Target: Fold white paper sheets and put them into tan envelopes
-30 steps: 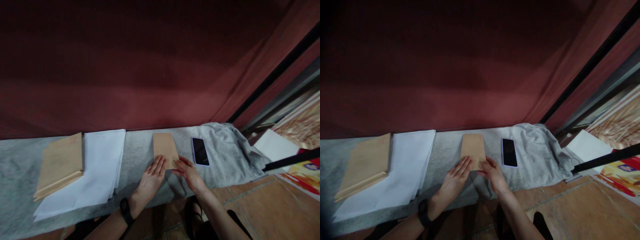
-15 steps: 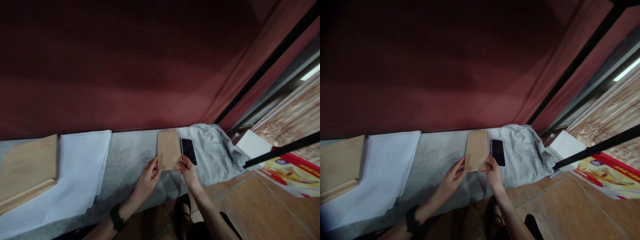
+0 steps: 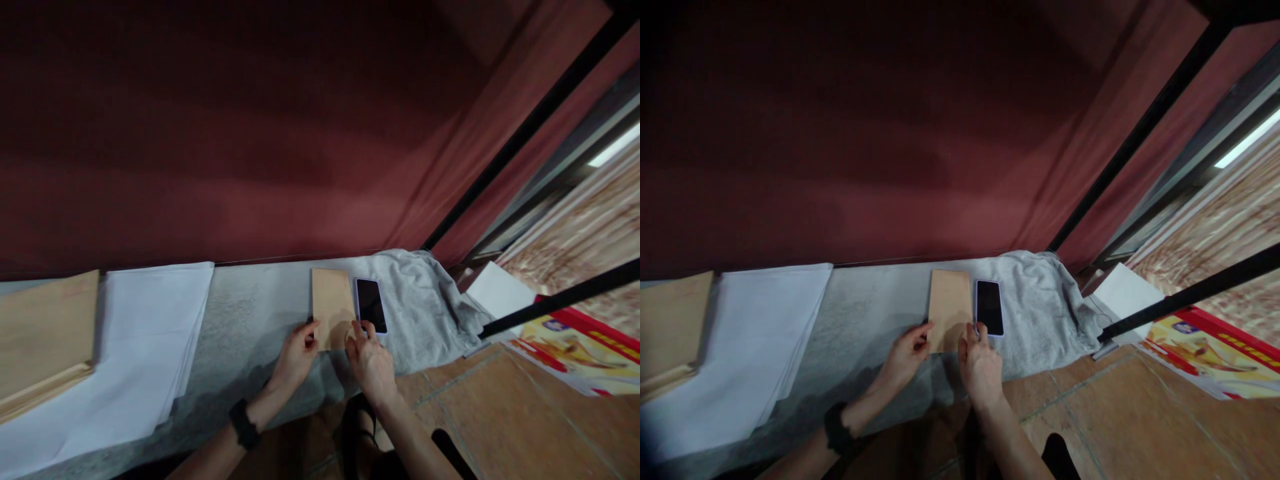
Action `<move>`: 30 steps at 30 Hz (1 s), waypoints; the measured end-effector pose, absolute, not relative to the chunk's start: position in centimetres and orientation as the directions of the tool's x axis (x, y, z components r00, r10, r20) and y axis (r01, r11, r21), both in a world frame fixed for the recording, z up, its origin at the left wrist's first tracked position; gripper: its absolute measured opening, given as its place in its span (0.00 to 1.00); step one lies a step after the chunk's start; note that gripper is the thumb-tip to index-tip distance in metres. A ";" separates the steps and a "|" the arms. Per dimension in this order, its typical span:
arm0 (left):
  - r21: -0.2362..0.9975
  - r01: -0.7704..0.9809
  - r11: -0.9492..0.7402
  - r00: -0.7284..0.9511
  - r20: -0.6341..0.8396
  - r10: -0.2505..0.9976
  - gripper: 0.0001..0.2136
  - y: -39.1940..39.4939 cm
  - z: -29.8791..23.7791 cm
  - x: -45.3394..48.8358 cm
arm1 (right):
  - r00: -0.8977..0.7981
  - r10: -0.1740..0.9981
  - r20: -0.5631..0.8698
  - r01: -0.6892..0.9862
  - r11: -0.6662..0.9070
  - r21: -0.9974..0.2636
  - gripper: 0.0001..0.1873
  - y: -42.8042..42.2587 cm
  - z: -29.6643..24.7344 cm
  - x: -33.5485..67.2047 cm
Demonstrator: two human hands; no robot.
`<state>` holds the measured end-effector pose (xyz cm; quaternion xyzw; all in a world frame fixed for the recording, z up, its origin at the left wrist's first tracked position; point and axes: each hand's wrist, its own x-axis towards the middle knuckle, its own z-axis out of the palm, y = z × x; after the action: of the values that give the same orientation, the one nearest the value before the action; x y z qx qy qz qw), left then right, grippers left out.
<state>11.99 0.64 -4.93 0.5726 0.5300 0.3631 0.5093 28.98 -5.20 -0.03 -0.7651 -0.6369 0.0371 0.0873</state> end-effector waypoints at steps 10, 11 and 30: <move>0.954 0.295 0.058 0.225 -0.129 0.966 0.26 1.1 -4.4 12.5 | 0.147 0.987 0.065 0.971 -0.131 -0.202 0.19 -5.3 0.5 29.3; 0.956 0.286 0.069 0.230 -0.139 0.963 0.26 1.1 -4.4 12.7 | 0.147 0.987 0.068 0.971 -0.131 -0.200 0.19 -5.3 0.6 29.3; 0.931 0.363 0.038 0.249 -0.136 0.959 0.27 1.4 -4.3 12.0 | 0.123 0.989 0.081 0.984 -0.111 -0.142 0.19 -4.2 -0.5 29.8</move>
<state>12.02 1.43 -4.30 0.6225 0.5307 0.3061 0.4869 29.82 -4.25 -0.48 -0.7450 -0.6621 0.0169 0.0800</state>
